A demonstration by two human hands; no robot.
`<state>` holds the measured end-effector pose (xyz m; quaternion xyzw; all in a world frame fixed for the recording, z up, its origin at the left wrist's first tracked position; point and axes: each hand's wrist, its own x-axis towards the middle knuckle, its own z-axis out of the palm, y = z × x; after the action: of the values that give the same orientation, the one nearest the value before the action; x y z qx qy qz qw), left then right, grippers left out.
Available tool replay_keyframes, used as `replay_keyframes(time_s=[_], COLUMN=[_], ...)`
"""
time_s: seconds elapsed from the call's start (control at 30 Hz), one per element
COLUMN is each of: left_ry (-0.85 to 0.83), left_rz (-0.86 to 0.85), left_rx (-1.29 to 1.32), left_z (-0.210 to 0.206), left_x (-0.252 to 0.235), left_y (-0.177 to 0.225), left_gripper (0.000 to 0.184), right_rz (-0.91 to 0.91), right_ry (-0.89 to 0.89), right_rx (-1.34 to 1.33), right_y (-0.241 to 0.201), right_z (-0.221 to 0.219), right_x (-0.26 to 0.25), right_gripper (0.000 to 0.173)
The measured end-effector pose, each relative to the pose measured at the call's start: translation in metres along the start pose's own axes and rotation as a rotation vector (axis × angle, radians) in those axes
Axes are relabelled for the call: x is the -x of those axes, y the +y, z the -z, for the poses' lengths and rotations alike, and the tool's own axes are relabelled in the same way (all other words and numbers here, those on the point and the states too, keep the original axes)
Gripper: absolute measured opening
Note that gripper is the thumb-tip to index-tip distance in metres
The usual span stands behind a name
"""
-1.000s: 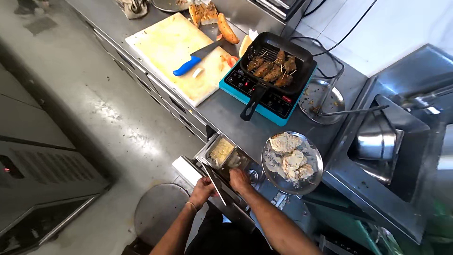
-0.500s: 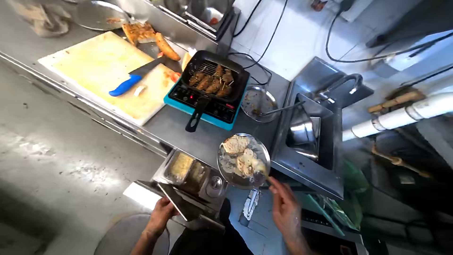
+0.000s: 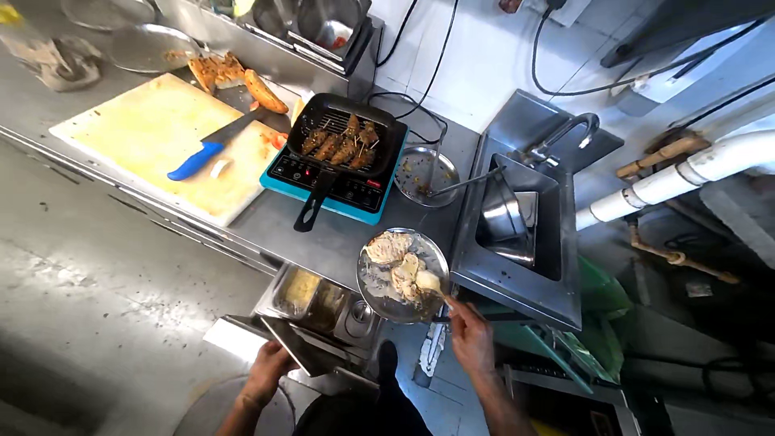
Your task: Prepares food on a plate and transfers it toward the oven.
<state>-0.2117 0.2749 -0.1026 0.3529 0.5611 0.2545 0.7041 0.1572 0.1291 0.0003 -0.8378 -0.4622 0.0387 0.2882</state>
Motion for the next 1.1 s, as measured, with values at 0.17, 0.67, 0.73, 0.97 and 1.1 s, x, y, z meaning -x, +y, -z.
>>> replay_keyframes(time_s=[0.17, 0.67, 0.73, 0.97, 1.1], left_ry=[0.002, 0.000, 0.007, 0.005, 0.011], left_rz=[0.004, -0.011, -0.015, 0.000, 0.005], left_rx=[-0.003, 0.033, 0.031, 0.006, 0.012], left_z=[-0.003, -0.003, -0.003, -0.004, -0.002], left_x=[0.000, 0.002, 0.000, 0.003, 0.005], left_y=[0.003, 0.003, 0.002, 0.005, 0.005], left_gripper=[0.009, 0.009, 0.008, 0.010, 0.008], right_rz=[-0.521, -0.359, -0.450, -0.150, -0.202], right_ry=[-0.261, -0.265, -0.240, -0.454, -0.309], right_rx=[-0.165, -0.181, -0.357, 0.068, 0.135], right_y=[0.006, 0.019, 0.015, -0.034, 0.006], right_z=[0.014, -0.003, -0.015, 0.002, 0.020], right_x=[-0.049, -0.070, -0.059, -0.046, -0.046], right_gripper=[0.025, 0.025, 0.023, 0.029, 0.027])
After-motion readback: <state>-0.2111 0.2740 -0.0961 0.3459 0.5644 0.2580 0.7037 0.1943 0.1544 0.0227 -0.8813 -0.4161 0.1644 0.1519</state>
